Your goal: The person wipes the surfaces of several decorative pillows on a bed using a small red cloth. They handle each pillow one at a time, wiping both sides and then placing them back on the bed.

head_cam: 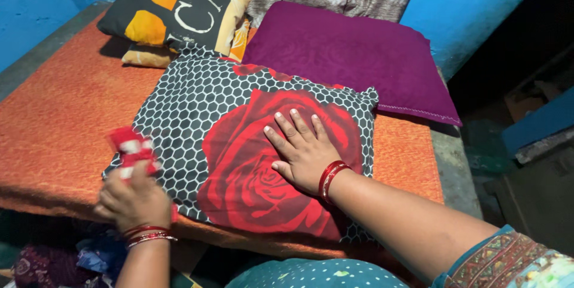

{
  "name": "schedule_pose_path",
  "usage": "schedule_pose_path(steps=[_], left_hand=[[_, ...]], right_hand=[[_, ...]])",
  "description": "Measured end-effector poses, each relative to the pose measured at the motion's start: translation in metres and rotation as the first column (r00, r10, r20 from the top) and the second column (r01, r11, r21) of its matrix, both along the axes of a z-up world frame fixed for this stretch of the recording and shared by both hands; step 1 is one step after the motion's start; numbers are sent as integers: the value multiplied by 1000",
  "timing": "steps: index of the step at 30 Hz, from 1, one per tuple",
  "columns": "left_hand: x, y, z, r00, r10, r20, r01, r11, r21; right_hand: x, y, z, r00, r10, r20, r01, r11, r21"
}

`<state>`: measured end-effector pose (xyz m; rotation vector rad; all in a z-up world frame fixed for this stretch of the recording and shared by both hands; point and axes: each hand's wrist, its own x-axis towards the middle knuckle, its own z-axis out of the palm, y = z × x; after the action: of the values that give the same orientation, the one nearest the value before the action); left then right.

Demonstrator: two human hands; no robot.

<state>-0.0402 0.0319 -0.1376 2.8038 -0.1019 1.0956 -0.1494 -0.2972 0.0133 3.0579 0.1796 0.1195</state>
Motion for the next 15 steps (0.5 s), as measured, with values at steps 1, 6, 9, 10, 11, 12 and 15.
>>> schedule_pose_path(steps=[1,6,9,10,11,12,15], left_hand=[[8,10,-4,998,61,-35,-63,997,-52],[27,27,15,996,-23,-84,-5,946,-324],[27,-9,60,938,-320,135,345,819,-459],[26,-29,77,878,-426,219,477,732,-487],[23,-47,94,823,-535,189,552,678,-485],[22,-69,109,753,-638,164,624,612,-486],[15,-135,139,611,-790,53,741,547,-390]], right_hand=[[-1,-2,0,1000,3,6,-3,1000,6],[-14,-10,1,999,-26,40,26,1000,11],[-21,-16,4,997,-66,27,65,997,34],[-25,-17,5,996,-84,10,84,996,41],[-28,-18,6,995,-103,10,102,993,57],[-30,-20,7,992,-123,11,122,990,70],[-37,-30,7,975,-217,-44,220,969,114]])
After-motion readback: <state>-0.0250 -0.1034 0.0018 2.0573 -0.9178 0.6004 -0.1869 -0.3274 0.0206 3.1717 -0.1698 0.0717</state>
